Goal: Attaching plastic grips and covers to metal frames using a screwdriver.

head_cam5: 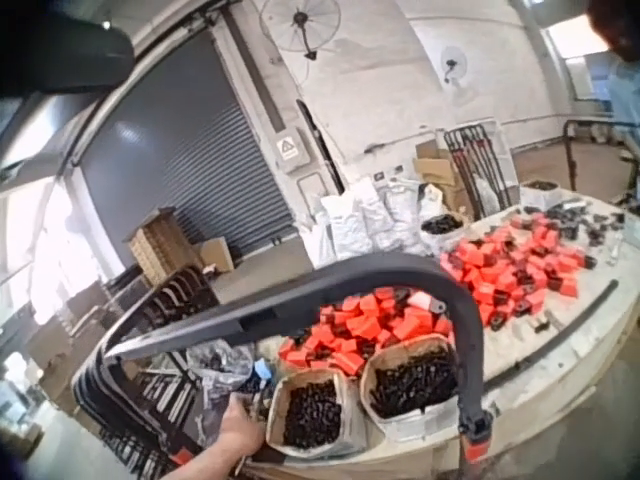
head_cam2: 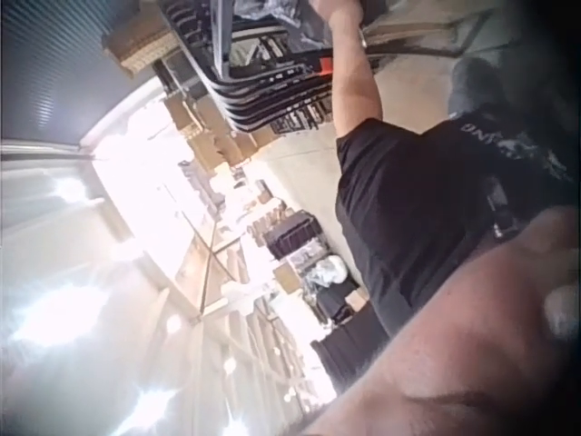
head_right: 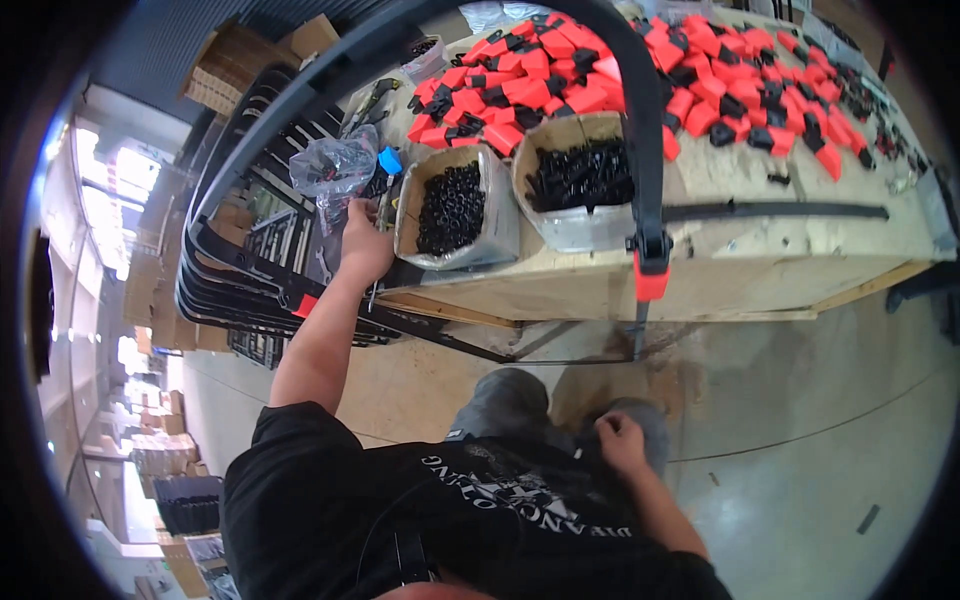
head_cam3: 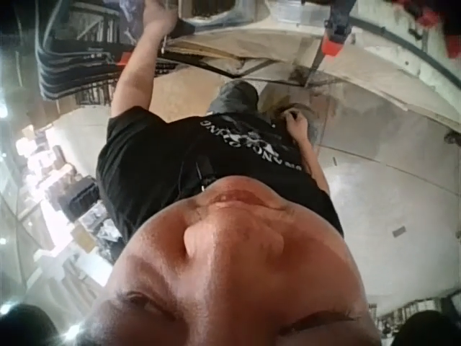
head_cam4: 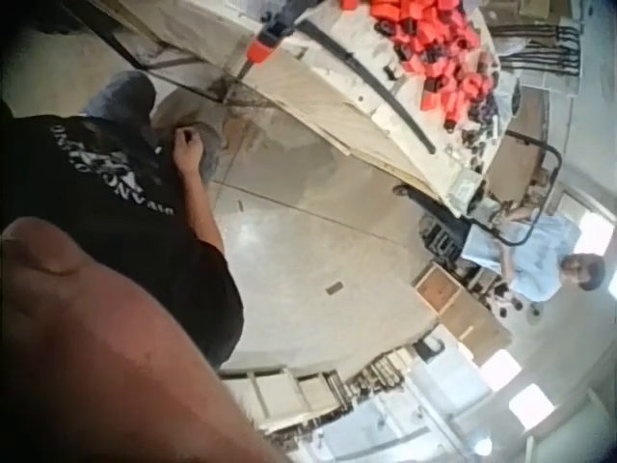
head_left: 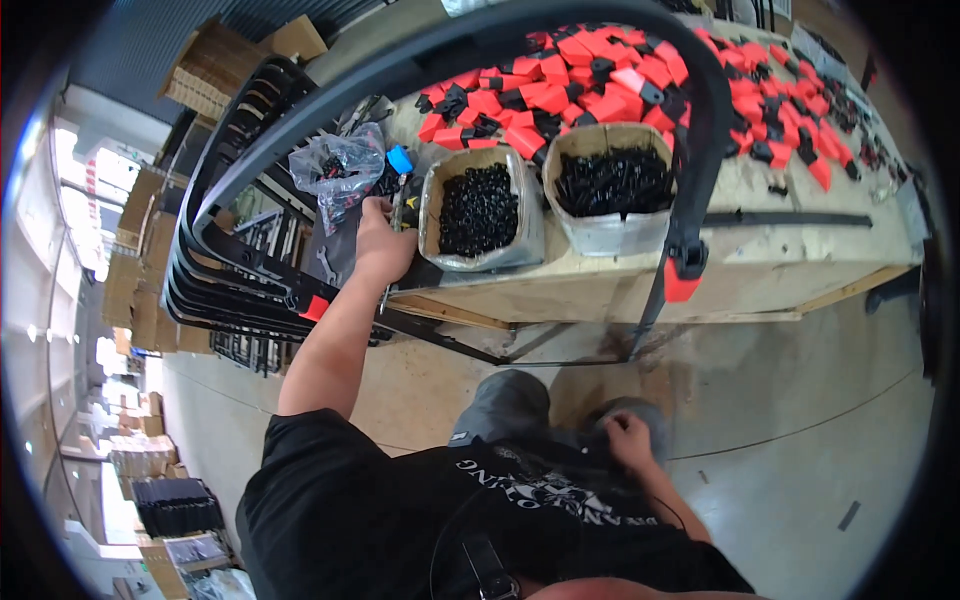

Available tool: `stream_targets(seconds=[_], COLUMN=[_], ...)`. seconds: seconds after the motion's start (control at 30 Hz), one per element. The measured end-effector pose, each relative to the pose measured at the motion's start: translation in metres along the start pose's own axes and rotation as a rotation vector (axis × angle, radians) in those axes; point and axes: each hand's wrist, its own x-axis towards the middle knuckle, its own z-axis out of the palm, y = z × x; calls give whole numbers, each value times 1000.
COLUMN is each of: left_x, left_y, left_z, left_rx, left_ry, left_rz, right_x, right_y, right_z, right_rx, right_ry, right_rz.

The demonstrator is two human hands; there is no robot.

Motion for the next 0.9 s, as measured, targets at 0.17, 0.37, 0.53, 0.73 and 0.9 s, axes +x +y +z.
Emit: stream_targets(seconds=[0.17, 0.37, 0.53, 0.73, 0.9], left_x=[-10, -93, -177, -213, -201], left_y=[-8, 38, 97, 110, 47], left_z=[-25, -109, -183, -232, -273], left_rx=[-409, -930, -1001, -909, -614], left_ry=[228, -42, -118, -94, -50], left_rz=[-17, -21, 147, 255, 458], right_x=[-58, -85, -111, -138, -144], right_y=[-28, -217, -419, -514, -523], right_z=[-14, -38, -5, 61, 73], right_rx=[28, -94, 281, 529, 254], right_ry=[-32, -200, -448, -318, -161], right_rz=[181, -166, -243, -225, -431])
